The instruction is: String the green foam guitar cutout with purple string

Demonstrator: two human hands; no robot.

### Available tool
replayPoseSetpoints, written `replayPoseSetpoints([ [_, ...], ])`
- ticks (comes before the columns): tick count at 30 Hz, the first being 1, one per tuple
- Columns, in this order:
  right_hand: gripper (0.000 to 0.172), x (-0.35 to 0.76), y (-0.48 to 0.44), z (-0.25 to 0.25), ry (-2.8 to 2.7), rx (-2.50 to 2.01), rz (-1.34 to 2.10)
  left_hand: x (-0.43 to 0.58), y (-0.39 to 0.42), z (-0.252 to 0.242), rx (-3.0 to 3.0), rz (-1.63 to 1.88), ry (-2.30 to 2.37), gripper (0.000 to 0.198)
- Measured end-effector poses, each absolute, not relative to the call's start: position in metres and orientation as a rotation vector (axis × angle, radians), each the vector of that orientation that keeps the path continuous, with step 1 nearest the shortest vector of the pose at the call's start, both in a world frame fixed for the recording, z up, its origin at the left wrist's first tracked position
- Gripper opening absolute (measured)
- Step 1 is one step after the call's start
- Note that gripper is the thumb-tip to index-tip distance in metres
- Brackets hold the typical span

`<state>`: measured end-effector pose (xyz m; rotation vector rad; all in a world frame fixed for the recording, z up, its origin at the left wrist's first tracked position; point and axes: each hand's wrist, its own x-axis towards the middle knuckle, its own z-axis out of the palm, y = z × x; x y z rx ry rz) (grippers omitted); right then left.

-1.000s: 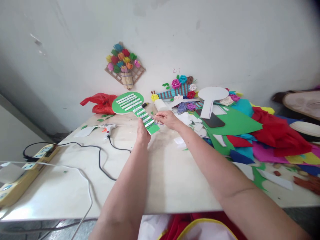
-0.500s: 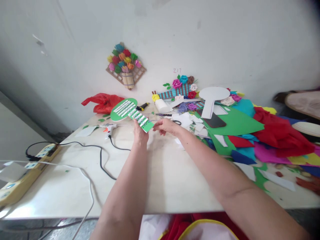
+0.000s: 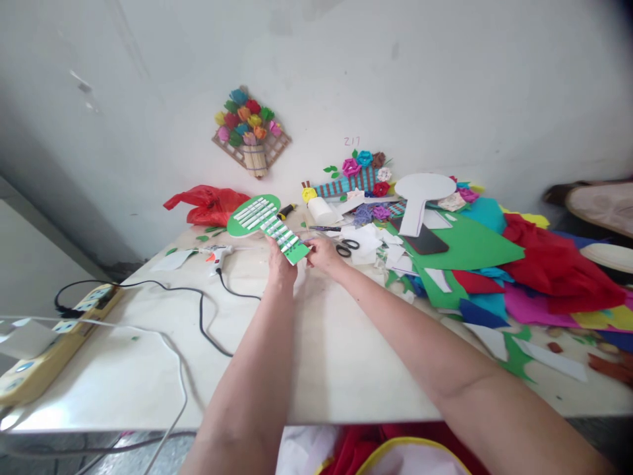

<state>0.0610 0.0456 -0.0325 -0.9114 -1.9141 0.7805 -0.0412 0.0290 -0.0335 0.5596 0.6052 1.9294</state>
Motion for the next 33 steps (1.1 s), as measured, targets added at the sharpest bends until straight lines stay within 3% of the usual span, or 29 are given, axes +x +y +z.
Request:
replayPoseSetpoints([
  [4,0.016,0.062,0.043,-0.032,-1.986,-0.857,0.487,-0.043,0.030,-0.036,0.576,1.938,0.598,0.047],
  [11,0.013,0.062,0.043,-0.034,-2.036,-0.834,0.557,-0.043,0.030,-0.035,0.583,1.951,0.586,0.046],
  [26,0.020,0.071,0.033,-0.015,-2.299,-0.944,0.192,-0.053,0.030,-0.031,0.549,1.950,0.439,0.045],
  [33,0.015,0.079,0.042,-0.013,-2.427,-0.982,0.335,-0.058,0.028,-0.031,0.554,1.981,0.334,0.040],
])
